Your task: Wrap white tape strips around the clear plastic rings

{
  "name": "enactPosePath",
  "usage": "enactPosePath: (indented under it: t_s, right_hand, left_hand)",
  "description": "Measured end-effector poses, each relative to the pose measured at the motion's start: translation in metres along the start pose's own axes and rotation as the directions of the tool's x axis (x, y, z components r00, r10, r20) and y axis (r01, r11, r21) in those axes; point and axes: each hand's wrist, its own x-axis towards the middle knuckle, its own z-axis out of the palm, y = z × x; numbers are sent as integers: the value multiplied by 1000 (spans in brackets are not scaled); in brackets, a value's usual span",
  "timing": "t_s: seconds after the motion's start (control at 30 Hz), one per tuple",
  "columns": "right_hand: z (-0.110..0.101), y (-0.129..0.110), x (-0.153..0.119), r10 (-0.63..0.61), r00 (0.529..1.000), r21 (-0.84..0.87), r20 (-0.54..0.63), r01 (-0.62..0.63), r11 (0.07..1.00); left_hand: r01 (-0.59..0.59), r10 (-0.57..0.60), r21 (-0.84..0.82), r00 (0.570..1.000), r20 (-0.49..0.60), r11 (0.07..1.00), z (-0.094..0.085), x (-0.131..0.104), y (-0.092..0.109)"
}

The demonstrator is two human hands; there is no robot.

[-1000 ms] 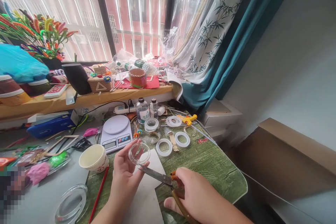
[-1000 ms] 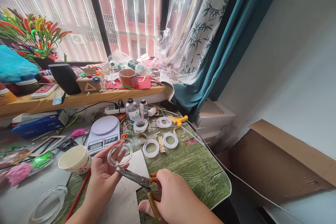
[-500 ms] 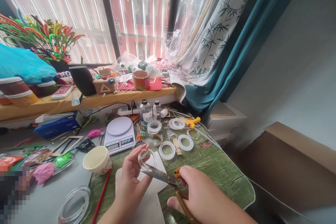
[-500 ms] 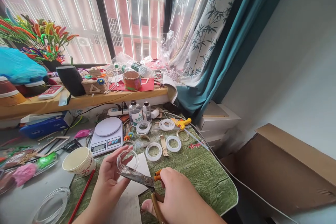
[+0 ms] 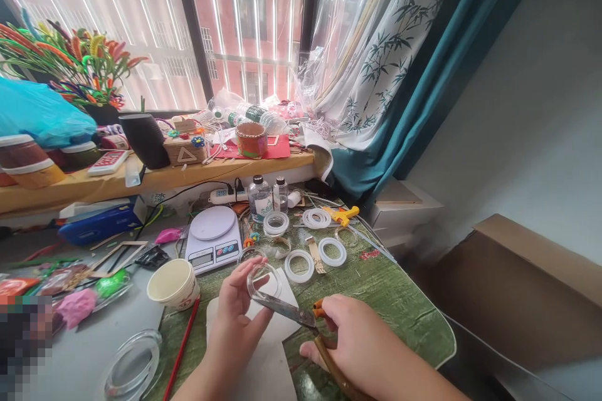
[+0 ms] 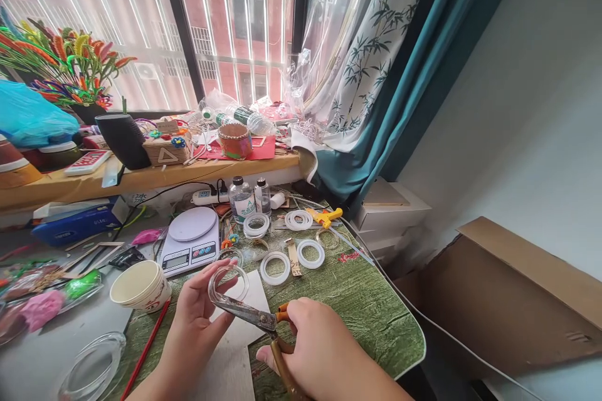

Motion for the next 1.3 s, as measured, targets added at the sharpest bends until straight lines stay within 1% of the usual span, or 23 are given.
enactPosePath:
  t_s: [0.07,0.2,0.3,0.43,0.6,0.77,0.87,1.0,1.07,1.1,1.2,1.3]
  right_hand:
    - [-2,0,0,-16,1000,-14,0,16,1000]
    - [-4,1,0,-27,1000,-26,9,27,999]
    - [-2,3,0,-27,1000,-3,0,27,1000]
    - [-2,2,-3,14,1000,49,23,-15,999]
    - [-13,-4,-11,15,997,67,74,-20,998]
    - [-25,-2,-10,-4,993,-31,119,8,999]
    - [-31,4,-7,-20,987,-43,159,28,999]
    - [-42,10,-5,-32,962,-58,272,49,997]
    - [-46,9,-6,-21,954,-83,300,48,995]
    - [-47,8,-6,-14,957,-98,290,44,994]
    - [-45,4,-6,-7,980,-135,198,34,990]
    - [-41,0,-4,-33,991,-154,131,53,987]
  left_hand:
    - [44,-44,-13,999,-1,999,1,-1,6]
    - [71,-71,-22,997,-25,997,3,-1,10]
    - [53,-53,-21,999,-3,998,4,-1,8]
    - [27,-27,-14,999,20,1000,4,-1,4]
    - [29,-29,-33,999,17,999,4,-2,5]
    - [35,-36,-93,999,-9,995,5,-3,10]
    - [-7,7,-101,1000,-4,995,6,-3,11]
    - [-95,93,-87,995,-24,992,7,-3,10]
    - [-134,132,-67,991,-32,989,8,-1,10]
    - [-151,149,-56,988,-36,987,8,-1,10]
    - [-175,173,-44,984,-47,984,9,0,10]
    - [-151,149,-64,988,-34,986,9,0,11]
